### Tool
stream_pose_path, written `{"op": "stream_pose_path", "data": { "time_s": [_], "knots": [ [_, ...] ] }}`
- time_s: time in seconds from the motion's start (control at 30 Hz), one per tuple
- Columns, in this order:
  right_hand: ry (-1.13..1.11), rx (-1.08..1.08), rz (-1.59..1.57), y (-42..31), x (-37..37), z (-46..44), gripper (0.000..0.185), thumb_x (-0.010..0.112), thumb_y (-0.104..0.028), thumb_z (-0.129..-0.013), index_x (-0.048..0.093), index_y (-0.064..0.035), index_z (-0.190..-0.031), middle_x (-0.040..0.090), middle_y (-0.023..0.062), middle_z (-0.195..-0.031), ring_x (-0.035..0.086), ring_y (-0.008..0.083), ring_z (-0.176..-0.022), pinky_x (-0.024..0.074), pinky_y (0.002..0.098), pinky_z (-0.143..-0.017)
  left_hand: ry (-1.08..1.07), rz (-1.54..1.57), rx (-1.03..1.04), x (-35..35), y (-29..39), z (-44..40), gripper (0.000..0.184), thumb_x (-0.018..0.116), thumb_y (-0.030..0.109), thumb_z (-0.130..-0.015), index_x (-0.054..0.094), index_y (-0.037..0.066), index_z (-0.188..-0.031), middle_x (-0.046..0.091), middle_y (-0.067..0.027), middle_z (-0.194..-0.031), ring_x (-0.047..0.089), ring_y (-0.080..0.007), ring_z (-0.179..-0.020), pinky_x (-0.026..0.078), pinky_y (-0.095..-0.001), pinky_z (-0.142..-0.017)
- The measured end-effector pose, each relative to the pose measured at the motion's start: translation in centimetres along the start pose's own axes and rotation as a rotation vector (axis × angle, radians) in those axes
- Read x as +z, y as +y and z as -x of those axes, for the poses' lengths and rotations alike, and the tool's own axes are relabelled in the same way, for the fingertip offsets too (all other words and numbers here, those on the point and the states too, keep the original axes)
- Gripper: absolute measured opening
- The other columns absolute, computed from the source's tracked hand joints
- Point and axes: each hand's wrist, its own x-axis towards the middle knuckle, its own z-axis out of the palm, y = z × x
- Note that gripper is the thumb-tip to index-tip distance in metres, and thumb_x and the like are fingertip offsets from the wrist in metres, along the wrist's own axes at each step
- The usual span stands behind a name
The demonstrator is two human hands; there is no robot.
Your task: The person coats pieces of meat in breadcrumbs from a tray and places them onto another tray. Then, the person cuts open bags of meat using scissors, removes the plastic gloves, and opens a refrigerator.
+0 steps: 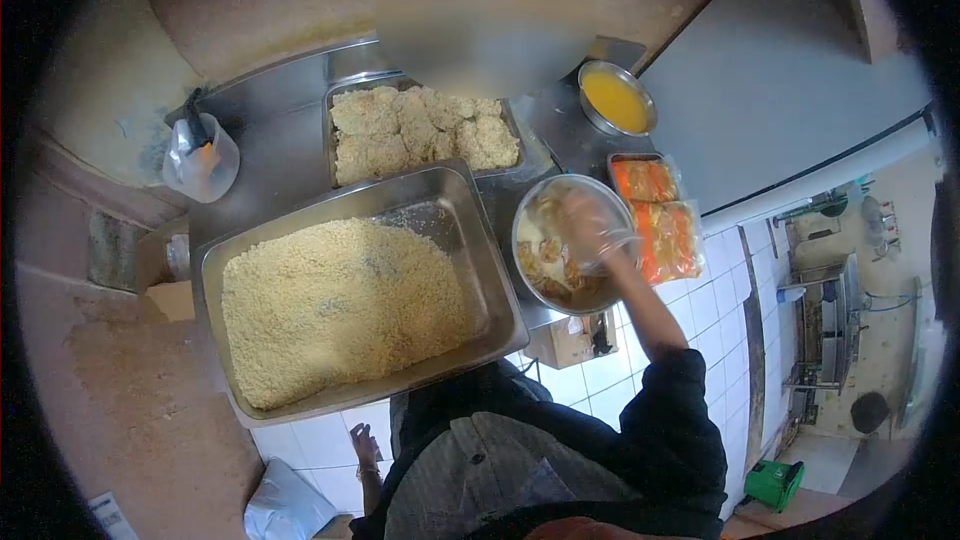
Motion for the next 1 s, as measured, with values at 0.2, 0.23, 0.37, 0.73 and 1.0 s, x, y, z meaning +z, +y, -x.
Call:
{"op": "stream_pose_path", "data": {
  "time_s": [0.2, 0.23, 0.37, 0.73, 1.0],
  "knots": [
    [-0.183, -0.117, -0.293, -2.4, 1.8, 1.2, 0.03, 0.061, -0.022, -0.073, 0.058, -0.0023, -0.095, 0.061, 0.0161, -0.087, 0.058, 0.0268, -0.081, 0.0442, 0.0372, -0.076, -0.031, -0.105, -0.103, 2.2, 1.3, 0.5, 0.034, 0.052, 0.033, -0.08, 0.043, 0.021, -0.111, 0.05, -0.004, -0.108, 0.049, -0.0241, -0.091, 0.041, -0.0455, -0.073],
    [-0.32, 0.03, -0.496, -2.2, -0.8, 1.0, 0.031, 0.061, -0.021, -0.073, 0.058, -0.0026, -0.097, 0.061, 0.0161, -0.087, 0.058, 0.0257, -0.082, 0.0443, 0.036, -0.077, -0.174, -0.175, 0.181, 1.5, 0.3, 0.4, 0.036, 0.052, 0.033, -0.081, 0.043, 0.022, -0.114, 0.05, -0.0046, -0.109, 0.048, -0.0257, -0.096, 0.04, -0.0462, -0.076],
    [-0.207, 0.426, -0.591, -0.4, -4.9, 1.1, 0.029, 0.058, -0.024, -0.073, 0.06, -0.0024, -0.092, 0.061, 0.0189, -0.088, 0.058, 0.0324, -0.084, 0.046, 0.0405, -0.073, -0.046, -0.105, -0.121, 2.8, 1.2, -1.0, 0.035, 0.054, 0.033, -0.08, 0.044, 0.022, -0.112, 0.05, -0.0047, -0.111, 0.048, -0.0248, -0.093, 0.041, -0.0452, -0.074],
    [-0.267, 0.162, -0.073, 2.5, 0.4, 6.2, 0.028, 0.049, -0.019, -0.081, 0.055, -0.0012, -0.101, 0.057, 0.0176, -0.103, 0.057, 0.0304, -0.085, 0.0459, 0.04, -0.073, -0.123, -0.162, -0.117, 4.0, 1.8, -2.6, 0.036, 0.056, 0.036, -0.078, 0.045, 0.024, -0.11, 0.051, -0.0012, -0.106, 0.048, -0.0226, -0.089, 0.04, -0.0417, -0.066],
    [-0.302, -0.216, -0.585, -2.3, -6.2, 9.5, 0.027, 0.062, -0.015, -0.073, 0.06, -0.0062, -0.099, 0.06, 0.0115, -0.096, 0.057, 0.0257, -0.09, 0.0429, 0.0334, -0.086, -0.159, -0.196, -0.049, 4.9, 4.5, -2.5, 0.03, 0.055, 0.033, -0.083, 0.046, 0.011, -0.102, 0.053, -0.0052, -0.098, 0.053, -0.017, -0.09, 0.048, -0.0405, -0.072]
  ]
}}
